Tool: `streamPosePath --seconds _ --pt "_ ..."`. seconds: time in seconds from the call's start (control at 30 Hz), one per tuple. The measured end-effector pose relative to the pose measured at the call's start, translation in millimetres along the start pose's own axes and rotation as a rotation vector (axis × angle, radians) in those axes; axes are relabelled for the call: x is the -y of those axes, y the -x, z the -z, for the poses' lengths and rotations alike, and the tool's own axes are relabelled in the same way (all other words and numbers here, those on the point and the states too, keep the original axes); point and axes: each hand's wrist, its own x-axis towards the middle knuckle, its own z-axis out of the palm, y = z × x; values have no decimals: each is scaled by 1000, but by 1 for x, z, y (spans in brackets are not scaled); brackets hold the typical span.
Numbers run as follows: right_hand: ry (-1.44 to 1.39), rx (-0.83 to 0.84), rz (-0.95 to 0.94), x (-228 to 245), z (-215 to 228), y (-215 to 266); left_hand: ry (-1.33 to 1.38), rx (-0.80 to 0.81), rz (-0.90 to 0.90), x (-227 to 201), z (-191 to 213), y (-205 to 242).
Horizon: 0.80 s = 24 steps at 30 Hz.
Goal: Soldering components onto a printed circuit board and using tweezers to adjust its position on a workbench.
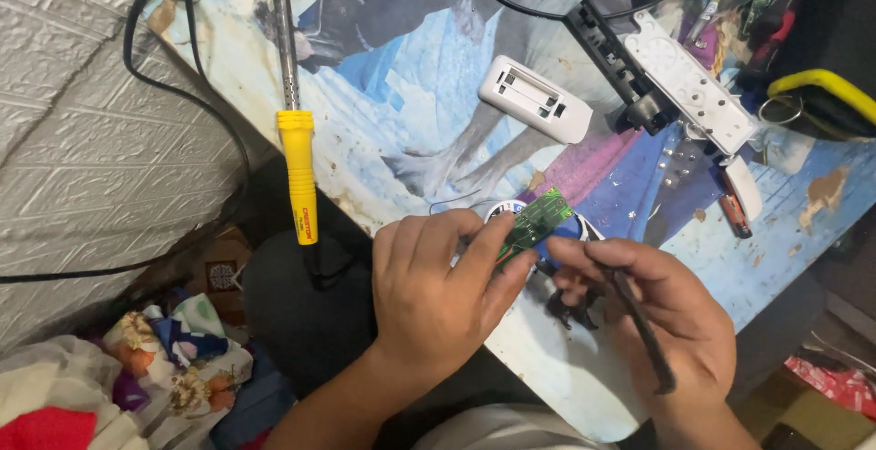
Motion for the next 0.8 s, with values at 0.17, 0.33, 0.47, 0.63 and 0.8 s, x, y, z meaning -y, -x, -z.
streamPosePath --seconds 0.17,0.33,0.47,0.63,0.8 --pt "497 58 707 -11 -1 -15 8 -11 2 0 -2 0" --pt "398 55 629 -41 9 -6 40 -6 2 1 -3 0" --pt "439 55 659 -44 0 -10 50 27 13 1 -3 1" --pt "590 98 764 -10 -9 -23 84 27 25 0 -2 1" --pt "561 111 707 -16 -8 -17 90 4 30 0 -2 1"
